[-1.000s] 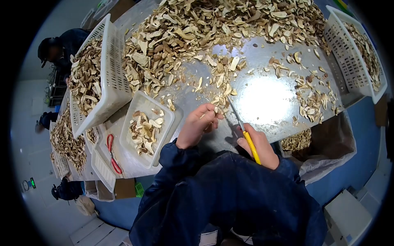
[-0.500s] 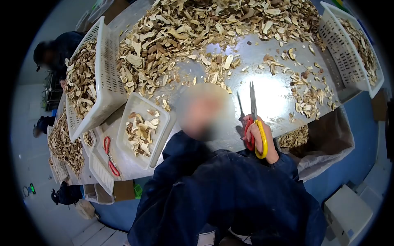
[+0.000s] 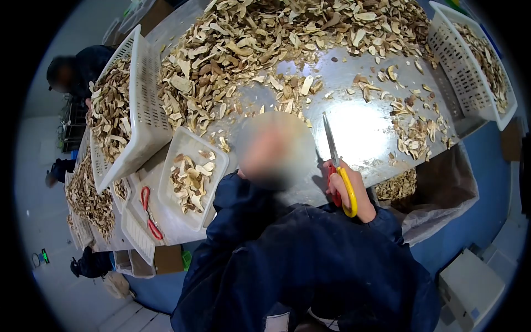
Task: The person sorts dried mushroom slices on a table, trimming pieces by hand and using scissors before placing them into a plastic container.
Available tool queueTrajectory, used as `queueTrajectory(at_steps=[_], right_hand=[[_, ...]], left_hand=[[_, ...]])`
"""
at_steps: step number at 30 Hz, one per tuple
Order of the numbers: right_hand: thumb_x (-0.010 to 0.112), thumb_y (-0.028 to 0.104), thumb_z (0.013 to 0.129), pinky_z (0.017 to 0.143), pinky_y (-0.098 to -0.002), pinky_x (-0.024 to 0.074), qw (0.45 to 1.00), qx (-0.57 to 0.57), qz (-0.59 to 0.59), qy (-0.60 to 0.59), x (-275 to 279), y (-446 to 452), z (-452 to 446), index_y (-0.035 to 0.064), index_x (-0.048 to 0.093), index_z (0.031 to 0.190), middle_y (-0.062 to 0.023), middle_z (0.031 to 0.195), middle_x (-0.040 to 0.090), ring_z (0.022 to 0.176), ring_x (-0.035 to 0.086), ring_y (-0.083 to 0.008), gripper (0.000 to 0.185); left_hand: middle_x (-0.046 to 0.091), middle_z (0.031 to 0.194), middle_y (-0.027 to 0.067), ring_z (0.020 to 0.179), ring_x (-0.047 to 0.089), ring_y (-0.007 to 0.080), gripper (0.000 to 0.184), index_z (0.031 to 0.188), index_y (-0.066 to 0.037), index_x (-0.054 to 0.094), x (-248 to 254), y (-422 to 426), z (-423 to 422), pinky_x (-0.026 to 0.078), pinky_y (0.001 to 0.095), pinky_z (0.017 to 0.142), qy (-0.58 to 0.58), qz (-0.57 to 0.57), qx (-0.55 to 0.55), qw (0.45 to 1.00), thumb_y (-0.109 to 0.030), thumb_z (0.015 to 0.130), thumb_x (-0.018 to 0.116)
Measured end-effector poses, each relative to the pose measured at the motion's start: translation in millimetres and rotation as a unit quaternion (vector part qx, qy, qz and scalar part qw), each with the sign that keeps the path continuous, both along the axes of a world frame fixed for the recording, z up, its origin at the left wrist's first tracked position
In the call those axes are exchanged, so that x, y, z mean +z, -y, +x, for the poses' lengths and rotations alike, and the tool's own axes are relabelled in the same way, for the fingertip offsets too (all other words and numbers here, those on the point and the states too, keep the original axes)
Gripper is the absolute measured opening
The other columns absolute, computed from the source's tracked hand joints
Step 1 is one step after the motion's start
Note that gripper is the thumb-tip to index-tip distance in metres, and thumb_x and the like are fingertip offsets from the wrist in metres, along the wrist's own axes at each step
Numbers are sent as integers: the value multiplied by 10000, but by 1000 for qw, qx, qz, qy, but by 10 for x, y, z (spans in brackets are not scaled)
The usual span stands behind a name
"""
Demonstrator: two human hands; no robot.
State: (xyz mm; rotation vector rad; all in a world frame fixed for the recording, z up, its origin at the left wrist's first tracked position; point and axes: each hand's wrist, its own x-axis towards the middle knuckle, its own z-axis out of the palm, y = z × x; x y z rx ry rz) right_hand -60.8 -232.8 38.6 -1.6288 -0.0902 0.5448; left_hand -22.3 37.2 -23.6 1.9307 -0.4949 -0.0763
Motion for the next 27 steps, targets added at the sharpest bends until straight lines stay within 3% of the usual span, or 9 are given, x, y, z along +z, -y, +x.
queueTrajectory(at_steps=[5, 9, 11, 13, 15, 18, 21, 26, 27], right_hand=[[664, 253, 817, 583, -405, 433, 980, 83, -140, 116, 190, -30, 20, -6, 497, 1072, -215, 716, 572, 676, 563, -413, 400], [676, 284, 809, 594, -411, 434, 967, 115, -171, 148, 311, -39, 21, 1, 468, 1092, -200, 733, 570, 682, 569, -397, 452], [678, 291, 805, 609, -417, 433, 966, 133, -161, 151, 337, -29, 28, 3, 456, 1099, -199, 756, 567, 704, 565, -396, 468], [678, 288, 804, 627, -419, 433, 967, 136, -150, 155, 385, -41, 27, 4, 455, 1097, -200, 780, 566, 734, 561, -398, 465], [679, 284, 803, 641, -420, 432, 968, 136, -141, 158, 404, -56, 24, 5, 452, 1098, -202, 795, 563, 757, 555, -400, 465], [680, 279, 802, 645, -419, 432, 968, 141, -142, 152, 414, -78, 31, 5, 457, 1093, -203, 789, 561, 754, 548, -402, 458], [677, 280, 807, 619, -412, 435, 967, 166, -152, 122, 413, -100, 16, 2, 482, 1056, -201, 753, 567, 701, 549, -400, 421], [646, 272, 834, 567, -385, 432, 978, 149, -122, 75, 333, -143, -10, 4, 523, 994, -198, 668, 551, 602, 547, -385, 336], [631, 271, 846, 556, -365, 432, 985, 121, -104, 72, 251, -129, -14, 4, 524, 1006, -178, 652, 551, 581, 549, -345, 329]], left_hand=[[505, 1267, 117, 1178, 474, 266, 410, 1271, -66, 478, 10, -58, -91, 354, 400, 1015, -33, -36, -1, 999, -137, 878, 570], [522, 1246, 110, 1163, 480, 272, 399, 1233, -79, 518, 391, 92, -134, 365, 402, 993, 79, 139, 51, 986, -133, 846, 601], [545, 1210, 110, 1120, 507, 272, 375, 1194, -79, 545, 512, 184, -153, 394, 396, 953, -114, -65, 110, 985, -134, 830, 615], [571, 1173, 109, 1072, 540, 253, 335, 1157, -64, 567, 535, 184, -183, 432, 373, 903, -115, -79, 121, 983, -136, 834, 615], [599, 1136, 110, 1018, 579, 215, 284, 1122, -33, 584, 585, 137, -207, 479, 332, 843, 72, 99, 85, 989, -139, 859, 601], [639, 964, 63, 889, 593, 151, 201, 1032, -28, 628, 774, 263, -275, 481, 285, 742, 88, 118, 147, 978, -110, 849, 606], [612, 818, 10, 737, 552, 87, 162, 992, -27, 641, 982, 269, -272, 435, 228, 629, -186, 28, 119, 975, -102, 861, 583], [622, 773, 31, 702, 527, 66, 192, 923, 13, 649, 1023, -44, -510, 429, 229, 632, -238, -55, 225, 943, -162, 869, 590], [635, 791, 46, 709, 543, 73, 196, 933, 18, 644, 1025, -224, -583, 434, 231, 636, -238, 6, 305, 922, -159, 865, 593]])
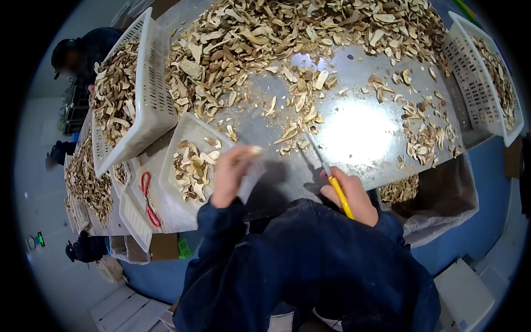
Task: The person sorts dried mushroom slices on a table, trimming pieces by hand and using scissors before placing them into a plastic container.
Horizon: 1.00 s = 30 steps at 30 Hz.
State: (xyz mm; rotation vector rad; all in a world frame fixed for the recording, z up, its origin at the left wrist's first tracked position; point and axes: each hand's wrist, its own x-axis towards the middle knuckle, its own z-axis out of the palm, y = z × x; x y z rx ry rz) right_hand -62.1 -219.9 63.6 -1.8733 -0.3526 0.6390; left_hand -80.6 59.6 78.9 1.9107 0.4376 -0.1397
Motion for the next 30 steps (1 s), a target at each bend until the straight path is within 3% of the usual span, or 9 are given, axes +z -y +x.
queueTrajectory(at_steps=[3, 6, 9, 13, 17, 18, 21, 24, 30], right_hand=[[582, 273, 882, 523, -302, 428, 994, -82, 64, -34, -259, 77, 26, 4, 529, 1040, -109, 613, 545, 527, 542, -219, 316], [486, 315, 941, 495, -216, 420, 976, -149, 126, -100, -345, 106, 74, -10, 536, 1071, -6, 587, 503, 496, 483, -69, 353], [446, 332, 955, 498, -230, 437, 942, -186, 232, -155, -429, 83, 91, -24, 529, 1077, -12, 564, 468, 484, 466, -86, 385], [419, 338, 963, 512, -235, 459, 930, -206, 262, -154, -424, 55, 84, -34, 507, 1104, -10, 574, 455, 502, 470, -90, 407], [420, 331, 962, 518, -237, 465, 928, -205, 272, -152, -397, 80, 71, -37, 500, 1111, -10, 582, 459, 507, 475, -91, 405], [421, 329, 961, 518, -238, 466, 928, -203, 273, -149, -400, 81, 71, -38, 499, 1111, -12, 585, 460, 508, 476, -91, 404], [422, 319, 959, 521, -240, 468, 930, -197, 271, -148, -409, 83, 71, -40, 498, 1112, -17, 591, 463, 512, 481, -92, 397], [418, 310, 958, 523, -240, 467, 930, -197, 269, -154, -422, 96, 78, -41, 498, 1112, -20, 592, 464, 511, 486, -95, 392], [407, 309, 958, 521, -239, 464, 928, -196, 274, -155, -434, 102, 73, -40, 499, 1113, -18, 587, 462, 505, 491, -102, 393]], left_hand=[[647, 881, 99, 794, 591, 148, 194, 957, 15, 639, 135, -526, -211, 454, 270, 699, -52, 206, 154, 965, -130, 830, 610], [627, 922, 126, 886, 578, 234, 188, 956, -2, 645, 103, -824, -337, 449, 312, 770, 64, 424, 67, 901, -99, 797, 622], [605, 937, 131, 965, 545, 278, 195, 955, -25, 652, 64, -621, -251, 435, 333, 815, 88, 348, 36, 932, -82, 769, 638], [619, 854, 121, 729, 607, 222, 206, 984, -31, 642, -95, 132, 69, 478, 299, 653, 68, 151, -135, 977, -60, 780, 626], [606, 884, 157, 758, 595, 313, 246, 970, -27, 602, -417, 476, 237, 482, 365, 658, 178, 269, -165, 932, -52, 728, 640], [523, 735, 138, 665, 522, 294, 168, 889, -8, 567, -446, 542, 253, 438, 355, 607, 194, 252, -142, 937, -20, 728, 613], [596, 864, 163, 761, 580, 340, 181, 927, -21, 589, -552, 552, 253, 473, 388, 649, 182, 288, -156, 927, -58, 752, 617], [596, 855, 150, 763, 584, 334, 144, 916, -22, 592, -546, 559, 259, 471, 384, 642, 166, 199, -88, 962, -61, 778, 602], [604, 896, 145, 808, 595, 325, 185, 971, -25, 605, -375, 635, 457, 472, 380, 684, 150, 225, -110, 956, -118, 813, 588]])
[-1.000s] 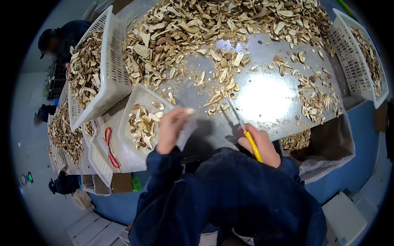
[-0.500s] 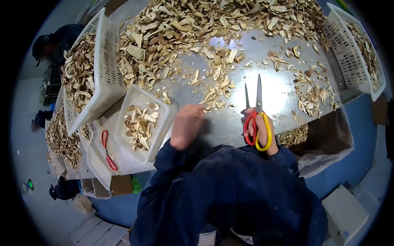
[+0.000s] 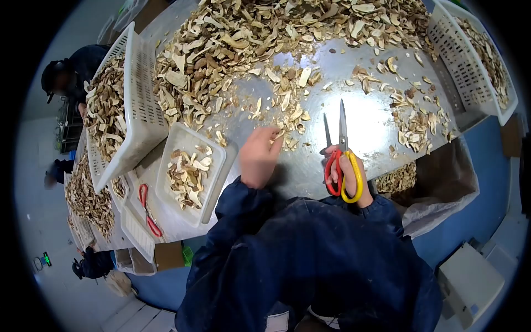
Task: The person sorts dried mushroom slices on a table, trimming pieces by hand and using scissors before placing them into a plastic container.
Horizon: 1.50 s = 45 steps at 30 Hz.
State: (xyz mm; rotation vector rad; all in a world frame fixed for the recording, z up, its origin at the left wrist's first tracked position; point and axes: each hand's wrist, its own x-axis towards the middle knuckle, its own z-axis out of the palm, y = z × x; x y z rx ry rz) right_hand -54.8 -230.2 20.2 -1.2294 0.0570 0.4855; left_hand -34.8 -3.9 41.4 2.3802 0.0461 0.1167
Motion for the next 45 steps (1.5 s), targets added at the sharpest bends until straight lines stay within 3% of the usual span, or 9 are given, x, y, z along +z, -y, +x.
queueTrajectory(at_steps=[3, 8, 13, 17, 21, 27, 30, 39, 45], right_hand=[[411, 321, 958, 518, -238, 461, 1000, 3, -2, 5, 6, -3, 2, -38, 500, 1113, -18, 584, 460, 504, 495, -103, 401], [431, 350, 953, 513, -234, 456, 1000, -3, 12, 1, -6, 11, -10, -35, 498, 1114, -18, 581, 461, 498, 503, -107, 422], [449, 342, 947, 511, -233, 462, 1000, -1, 16, 1, -44, 20, -5, -32, 500, 1109, -15, 576, 465, 498, 500, -100, 411], [502, 303, 927, 508, -234, 464, 998, 24, -62, 14, 55, 36, -4, -20, 518, 1097, -15, 583, 490, 501, 501, -95, 366], [590, 244, 876, 516, -257, 449, 970, 50, -209, 117, 254, 80, 5, -15, 522, 1095, -59, 593, 516, 524, 523, -119, 346], [721, 272, 766, 549, -314, 439, 912, 65, -343, 214, 503, 124, 72, -11, 512, 1102, -143, 660, 536, 572, 566, -260, 487], [729, 282, 755, 549, -326, 441, 910, 61, -348, 215, 488, 133, 67, -8, 512, 1100, -149, 680, 547, 583, 566, -288, 500], [761, 326, 693, 658, -391, 426, 864, 97, -424, 253, 600, 93, 33, 12, 500, 1150, -125, 782, 552, 748, 527, -305, 612], [765, 342, 682, 726, -403, 451, 833, 87, -461, 292, 604, 75, 15, -2, 500, 1147, -149, 877, 579, 842, 550, -325, 636]], left_hand=[[606, 841, 137, 720, 583, 284, 214, 979, -22, 616, -61, 163, 263, 460, 349, 666, 48, 44, -17, 998, -140, 802, 605], [603, 885, 141, 730, 574, 323, 290, 1030, -22, 583, -238, 329, 579, 466, 365, 679, 37, 109, -32, 993, -88, 752, 634], [531, 748, 49, 618, 510, 159, 232, 1033, -25, 588, -225, 212, 588, 422, 278, 574, -9, -107, -95, 990, -90, 811, 598], [500, 792, -9, 597, 435, 42, 193, 1051, -36, 597, 107, 140, 475, 347, 206, 504, -181, -353, -115, 911, -125, 889, 542], [552, 989, 38, 748, 474, 67, 263, 1160, -22, 536, 192, 61, 377, 361, 193, 585, -214, -537, -153, 801, -125, 920, 510], [549, 1020, 44, 817, 481, 75, 299, 1199, -15, 496, 284, 89, 299, 367, 191, 621, -200, -639, -120, 733, -146, 931, 509], [553, 940, 27, 783, 502, 70, 297, 1194, -22, 502, 86, 0, 348, 382, 189, 610, -193, -639, -150, 729, -160, 931, 515], [552, 719, 3, 587, 515, 45, 290, 1160, -30, 543, 383, 176, 225, 376, 175, 508, -190, -454, -84, 866, -148, 895, 538], [572, 773, 38, 629, 552, 79, 358, 1183, 12, 529, 350, 155, 152, 430, 204, 550, -231, -447, -83, 860, -100, 849, 593]])
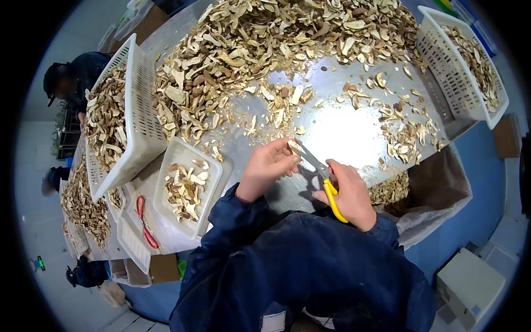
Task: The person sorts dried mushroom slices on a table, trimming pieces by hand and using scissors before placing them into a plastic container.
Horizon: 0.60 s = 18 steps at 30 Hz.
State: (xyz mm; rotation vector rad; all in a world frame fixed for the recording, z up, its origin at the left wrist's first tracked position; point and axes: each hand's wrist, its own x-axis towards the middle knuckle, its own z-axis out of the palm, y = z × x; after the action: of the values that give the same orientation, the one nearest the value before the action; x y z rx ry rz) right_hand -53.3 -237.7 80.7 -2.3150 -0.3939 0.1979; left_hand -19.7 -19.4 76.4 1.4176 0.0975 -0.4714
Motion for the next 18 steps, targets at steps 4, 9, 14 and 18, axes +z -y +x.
queueTrajectory(at_steps=[4, 9, 14, 18], right_hand=[[760, 343, 688, 743, -412, 455, 1000, 9, -14, 11, -6, -14, -12, 6, 509, 1137, -149, 888, 593, 854, 558, -333, 615], [749, 333, 703, 681, -395, 470, 998, 33, -45, -39, 13, -10, -8, 40, 534, 1098, -145, 787, 603, 746, 586, -335, 537], [731, 337, 722, 586, -359, 460, 994, 20, 28, -105, -67, 29, -31, 40, 534, 1076, -151, 722, 579, 657, 588, -322, 502], [729, 312, 728, 601, -368, 436, 994, 0, 77, -74, -1, 66, 15, 17, 514, 1107, -144, 713, 544, 663, 557, -319, 526]], left_hand=[[554, 821, 62, 671, 566, 102, 528, 1309, 23, 398, 55, -12, -18, 446, 216, 580, 1, 7, -27, 1000, -69, 832, 606], [537, 868, 59, 688, 541, 113, 684, 1415, -28, 223, 50, -54, -42, 443, 231, 626, -11, 3, -34, 999, -44, 845, 601], [558, 885, 41, 758, 536, 108, 583, 1367, -21, 320, 31, -93, -16, 426, 221, 661, 64, 79, -61, 993, -72, 853, 590], [577, 875, 30, 840, 535, 92, 371, 1209, -20, 501, 28, -120, -32, 423, 230, 741, 3, -91, 6, 996, -74, 850, 579]])
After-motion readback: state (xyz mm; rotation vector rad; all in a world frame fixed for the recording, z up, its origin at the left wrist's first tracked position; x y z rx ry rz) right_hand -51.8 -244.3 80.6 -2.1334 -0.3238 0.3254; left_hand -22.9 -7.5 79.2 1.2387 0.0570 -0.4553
